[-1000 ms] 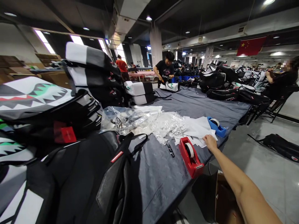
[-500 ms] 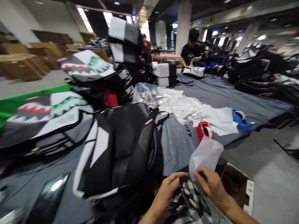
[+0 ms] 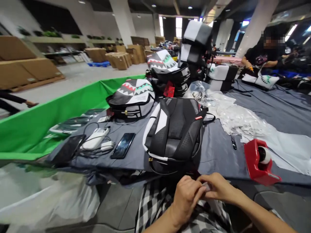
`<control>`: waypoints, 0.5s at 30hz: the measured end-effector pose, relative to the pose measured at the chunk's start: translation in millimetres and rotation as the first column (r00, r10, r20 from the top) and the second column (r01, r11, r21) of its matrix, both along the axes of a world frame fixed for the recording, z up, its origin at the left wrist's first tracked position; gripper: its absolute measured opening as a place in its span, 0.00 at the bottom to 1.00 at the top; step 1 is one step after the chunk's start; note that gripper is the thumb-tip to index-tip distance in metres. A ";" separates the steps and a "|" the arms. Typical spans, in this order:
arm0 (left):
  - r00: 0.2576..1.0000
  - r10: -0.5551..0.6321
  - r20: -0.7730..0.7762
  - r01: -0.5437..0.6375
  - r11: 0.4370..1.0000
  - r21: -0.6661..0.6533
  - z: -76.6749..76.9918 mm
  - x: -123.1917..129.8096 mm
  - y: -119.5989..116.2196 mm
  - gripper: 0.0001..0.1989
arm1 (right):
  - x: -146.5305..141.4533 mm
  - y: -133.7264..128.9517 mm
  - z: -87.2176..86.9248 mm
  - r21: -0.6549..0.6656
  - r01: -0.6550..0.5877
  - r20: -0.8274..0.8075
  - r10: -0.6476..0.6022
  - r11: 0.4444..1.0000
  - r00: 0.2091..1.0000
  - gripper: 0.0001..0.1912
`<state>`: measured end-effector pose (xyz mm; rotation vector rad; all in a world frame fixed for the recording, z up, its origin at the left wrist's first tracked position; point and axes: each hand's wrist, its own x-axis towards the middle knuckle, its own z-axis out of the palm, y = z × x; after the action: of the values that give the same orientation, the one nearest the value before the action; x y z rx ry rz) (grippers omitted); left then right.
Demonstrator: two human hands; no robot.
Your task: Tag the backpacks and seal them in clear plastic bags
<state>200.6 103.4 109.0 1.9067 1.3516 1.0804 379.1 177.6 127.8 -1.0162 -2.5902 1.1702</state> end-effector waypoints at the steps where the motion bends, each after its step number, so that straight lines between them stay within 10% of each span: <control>1: 0.995 0.095 0.044 -0.094 0.995 -0.022 -3.2 -5.4 -1.6 0.14 | -1.5 3.9 -2.2 -0.053 0.022 -0.029 -0.024 0.998 0.999 0.11; 5: 0.919 0.357 0.164 -0.338 0.931 -0.136 -31.4 -21.1 -1.2 0.14 | 5.1 14.7 1.5 -0.162 0.082 -0.188 -0.113 0.983 0.976 0.20; 9: 0.966 0.257 -0.030 -0.258 0.951 -0.171 -56.6 -9.2 17.5 0.24 | 17.2 18.4 9.6 -0.117 0.155 -0.274 -0.182 0.981 0.944 0.23; 15: 0.912 0.410 0.008 -0.393 0.880 -0.265 -54.8 16.7 43.7 0.15 | 32.7 19.4 10.2 -0.305 0.299 -0.226 -0.374 0.904 0.900 0.25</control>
<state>217.3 147.2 54.2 1.4239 1.8069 1.0782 411.8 197.0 138.0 -1.1924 -1.9778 1.4612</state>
